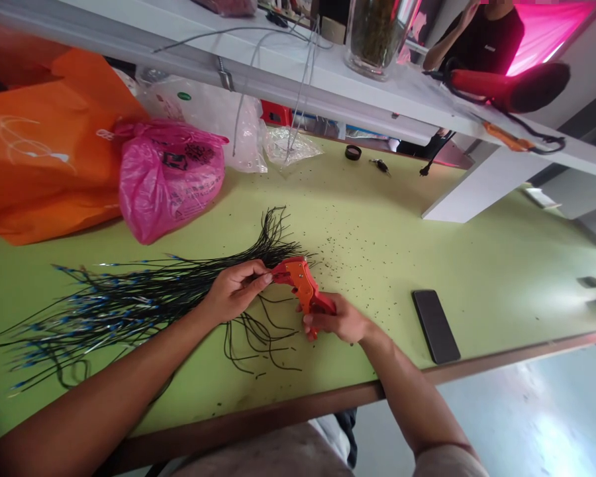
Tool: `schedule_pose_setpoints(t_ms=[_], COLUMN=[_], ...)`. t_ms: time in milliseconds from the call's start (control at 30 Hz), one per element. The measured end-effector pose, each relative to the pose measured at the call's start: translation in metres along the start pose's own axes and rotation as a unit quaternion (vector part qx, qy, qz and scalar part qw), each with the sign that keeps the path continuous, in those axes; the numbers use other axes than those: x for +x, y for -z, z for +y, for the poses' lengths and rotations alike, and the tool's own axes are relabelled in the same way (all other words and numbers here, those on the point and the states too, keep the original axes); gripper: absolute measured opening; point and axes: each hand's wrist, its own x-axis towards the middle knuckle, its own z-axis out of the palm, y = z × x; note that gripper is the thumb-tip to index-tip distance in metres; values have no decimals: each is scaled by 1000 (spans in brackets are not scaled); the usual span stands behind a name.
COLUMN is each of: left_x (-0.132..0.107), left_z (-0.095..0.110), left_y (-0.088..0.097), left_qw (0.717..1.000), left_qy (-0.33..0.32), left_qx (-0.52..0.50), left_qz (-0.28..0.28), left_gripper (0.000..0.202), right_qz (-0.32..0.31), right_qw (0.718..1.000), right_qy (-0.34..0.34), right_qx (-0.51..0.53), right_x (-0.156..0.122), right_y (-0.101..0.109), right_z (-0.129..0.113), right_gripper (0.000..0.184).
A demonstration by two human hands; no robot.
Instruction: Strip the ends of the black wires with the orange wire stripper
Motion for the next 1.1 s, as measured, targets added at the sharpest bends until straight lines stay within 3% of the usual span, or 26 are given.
schedule_pose_setpoints(t_ms=[467, 933, 1100], left_x=[-2, -4, -4], left_z=[3, 13, 21], left_y=[6, 4, 0], left_qw=[985, 992, 997], left_qy=[-143, -14, 4], left_qx=[92, 126, 82], left_qz=[22, 7, 0], left_gripper=[13, 24, 23], right_qz=[40, 46, 45], right_qw=[999, 998, 998], right_qy=[-7, 5, 9], right_qx=[9, 31, 33], right_x=[0, 2, 1], right_y=[-10, -13, -16], right_z=[-5, -4, -5], right_gripper=[42, 43, 42])
